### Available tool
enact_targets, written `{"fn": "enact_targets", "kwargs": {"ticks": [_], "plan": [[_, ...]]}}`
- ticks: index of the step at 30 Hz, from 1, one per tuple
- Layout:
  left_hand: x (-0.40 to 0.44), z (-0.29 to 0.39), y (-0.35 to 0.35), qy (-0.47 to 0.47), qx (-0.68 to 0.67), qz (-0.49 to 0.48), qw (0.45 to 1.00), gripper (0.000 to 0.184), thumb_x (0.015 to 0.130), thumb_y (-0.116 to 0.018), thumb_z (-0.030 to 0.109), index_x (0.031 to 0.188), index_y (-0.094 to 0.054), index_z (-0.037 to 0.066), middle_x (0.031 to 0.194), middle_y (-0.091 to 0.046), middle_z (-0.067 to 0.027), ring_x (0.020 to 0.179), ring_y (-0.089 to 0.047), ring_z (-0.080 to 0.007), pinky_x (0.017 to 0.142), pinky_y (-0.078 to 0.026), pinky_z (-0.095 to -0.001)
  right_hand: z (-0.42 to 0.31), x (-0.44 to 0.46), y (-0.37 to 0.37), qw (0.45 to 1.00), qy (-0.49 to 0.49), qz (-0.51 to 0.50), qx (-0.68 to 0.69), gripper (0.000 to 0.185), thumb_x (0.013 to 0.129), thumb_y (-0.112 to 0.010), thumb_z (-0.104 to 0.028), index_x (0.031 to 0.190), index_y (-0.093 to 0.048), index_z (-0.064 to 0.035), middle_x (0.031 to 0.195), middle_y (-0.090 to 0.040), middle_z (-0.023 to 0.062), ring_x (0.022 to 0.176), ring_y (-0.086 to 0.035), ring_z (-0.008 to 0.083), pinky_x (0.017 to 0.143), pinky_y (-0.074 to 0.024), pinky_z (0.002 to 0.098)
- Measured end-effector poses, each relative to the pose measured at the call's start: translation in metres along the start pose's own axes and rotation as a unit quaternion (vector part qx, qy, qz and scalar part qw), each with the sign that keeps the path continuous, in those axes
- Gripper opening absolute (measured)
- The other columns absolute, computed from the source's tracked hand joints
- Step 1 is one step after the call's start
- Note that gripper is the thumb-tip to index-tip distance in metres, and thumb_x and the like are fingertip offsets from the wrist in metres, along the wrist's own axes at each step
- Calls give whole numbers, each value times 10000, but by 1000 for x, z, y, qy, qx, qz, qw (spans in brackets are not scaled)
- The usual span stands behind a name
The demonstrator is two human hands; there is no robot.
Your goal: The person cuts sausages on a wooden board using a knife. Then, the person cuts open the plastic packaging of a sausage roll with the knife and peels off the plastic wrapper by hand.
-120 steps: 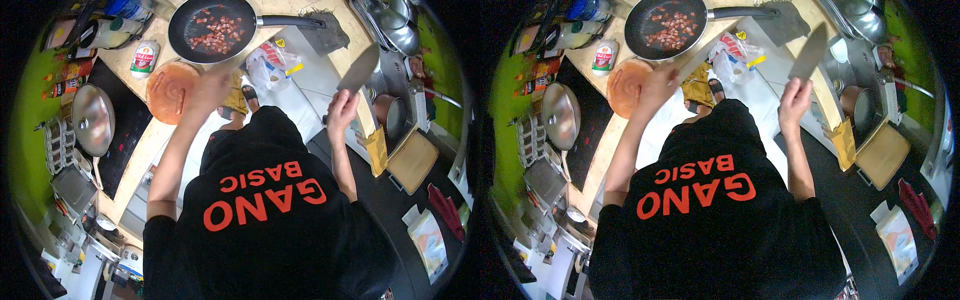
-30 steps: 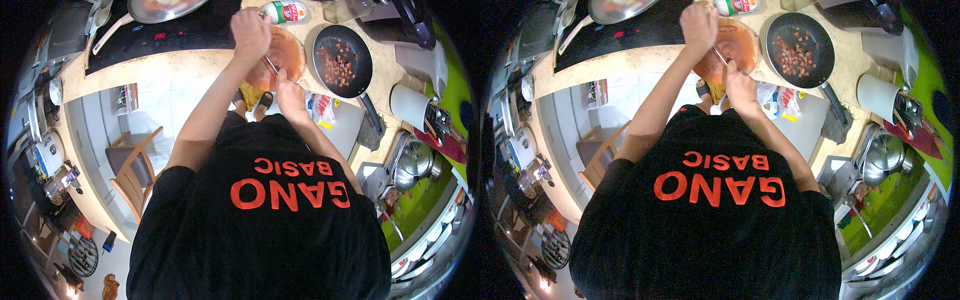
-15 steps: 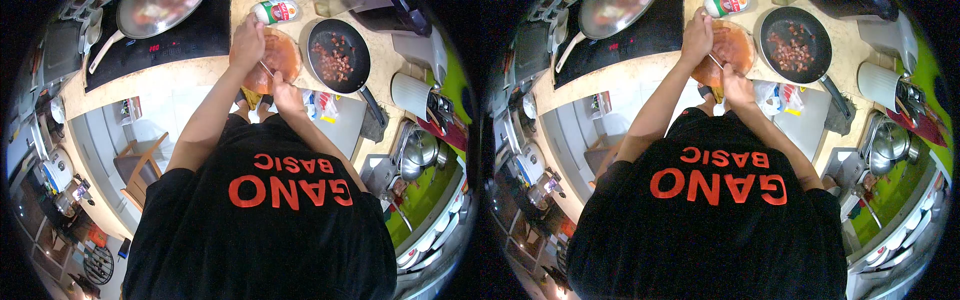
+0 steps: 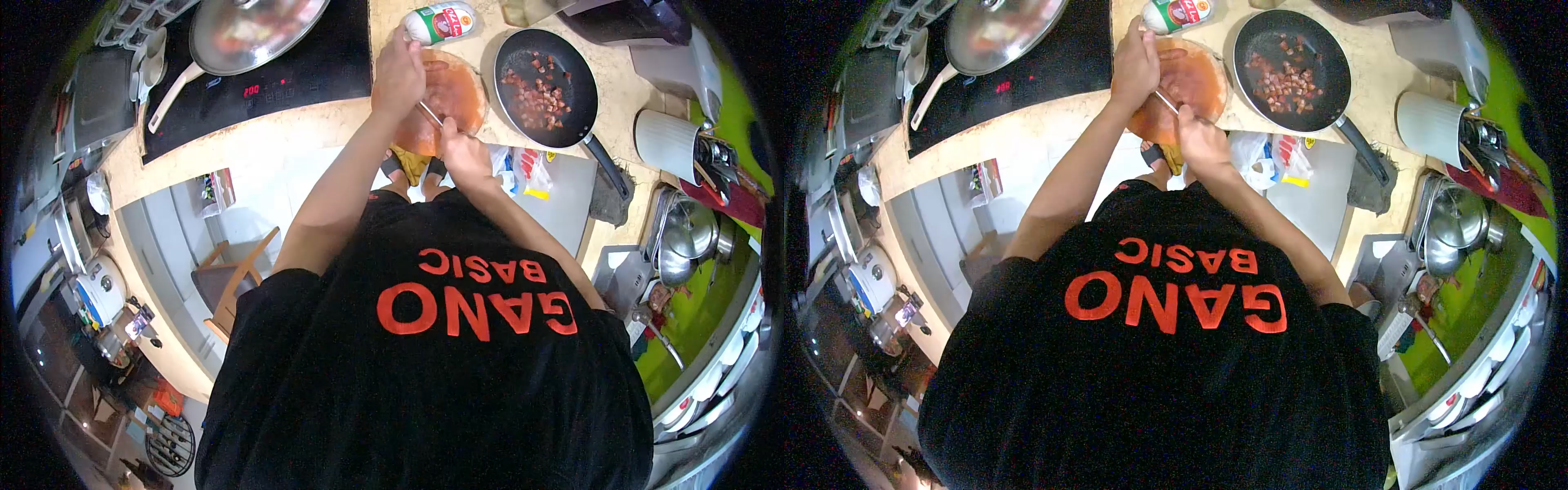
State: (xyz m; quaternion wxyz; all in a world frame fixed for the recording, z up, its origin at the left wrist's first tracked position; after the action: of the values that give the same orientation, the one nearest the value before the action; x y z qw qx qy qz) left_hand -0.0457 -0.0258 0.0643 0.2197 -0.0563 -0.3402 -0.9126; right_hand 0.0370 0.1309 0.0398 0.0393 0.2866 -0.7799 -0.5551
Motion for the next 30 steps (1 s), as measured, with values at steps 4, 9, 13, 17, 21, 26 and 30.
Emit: {"fn": "enact_targets", "kwargs": {"ticks": [4, 9, 13, 17, 21, 26, 30], "plan": [[0, 6, 0, 4, 24, -12, 1000, 449, 996, -370, 257, 1347, -391, -24, 1058, -592, -299, 1020, -556, -439, 894, -422, -508, 5, 2, 0, 1000, -8, -14, -18, 152, 926, -437, -153, 987, -479, -21, 771, -661, 232, 690, -666, 410, 607, -536, 514], [5, -4, -11, 84, 72, -58, 992, 482, 997, -373, 285, 1350, -390, -43, 1097, -581, -315, 1011, -560, -439, 914, -413, -512, 11, 10, 15, 996, 42, 17, 78, 192, 967, -466, -210, 1007, -481, -22, 706, -626, 258, 673, -620, 473, 602, -478, 569], [-25, 7, 45, -14, 49, 120, 991, 336, 933, -516, 246, 1160, -547, 1, 1125, -569, -204, 1027, -523, -385, 913, -404, -472, 6, 1, 16, 995, 28, 12, 99, 192, 948, -497, -180, 1010, -484, 1, 712, -616, 283, 704, -624, 477, 623, -469, 583], [-101, 26, 34, -134, -2, -35, 990, 185, 816, -659, 91, 991, -633, 36, 1005, -620, -138, 993, -559, -335, 907, -420, -443, -6, -1, 18, 998, 28, -15, 57, 209, 930, -491, -169, 994, -496, 31, 759, -649, 259, 738, -645, 450, 673, -507, 547], [-123, 32, 8, -143, -44, -103, 983, 211, 706, -716, 139, 895, -669, 57, 1015, -635, -112, 1023, -567, -318, 933, -426, -428, -18, 1, 18, 993, 85, -25, 74, 218, 907, -522, -160, 997, -574, 30, 821, -653, 272, 796, -657, 423, 690, -515, 525], [-136, 40, 33, -208, -22, -1, 978, 228, 725, -699, 187, 878, -620, 38, 1017, -573, -117, 999, -544, -304, 896, -441, -423, 19, 25, -43, 950, 22, -98, 296, 323, 997, -375, -261, 1181, -473, -14, 864, -690, 181, 785, -682, 315, 673, -542, 435], [-139, 32, 18, -178, 32, -24, 983, 238, 735, -688, 213, 893, -580, 73, 1012, -525, -97, 972, -519, -302, 865, -444, -400, -9, 3, -9, 986, 77, -91, 118, 253, 991, -397, -220, 1102, -448, 1, 877, -660, 247, 813, -659, 404, 697, -509, 491]]}}
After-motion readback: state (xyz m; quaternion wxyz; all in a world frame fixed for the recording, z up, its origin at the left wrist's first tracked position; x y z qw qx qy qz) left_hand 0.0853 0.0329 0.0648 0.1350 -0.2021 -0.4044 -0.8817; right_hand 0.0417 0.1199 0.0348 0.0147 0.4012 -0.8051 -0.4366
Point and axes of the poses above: each hand's wrist, its own x-axis towards the middle knuckle, its own y-axis out of the back of the hand, z = x × y, the point moved 9 cm from there along x, towards the middle knuckle
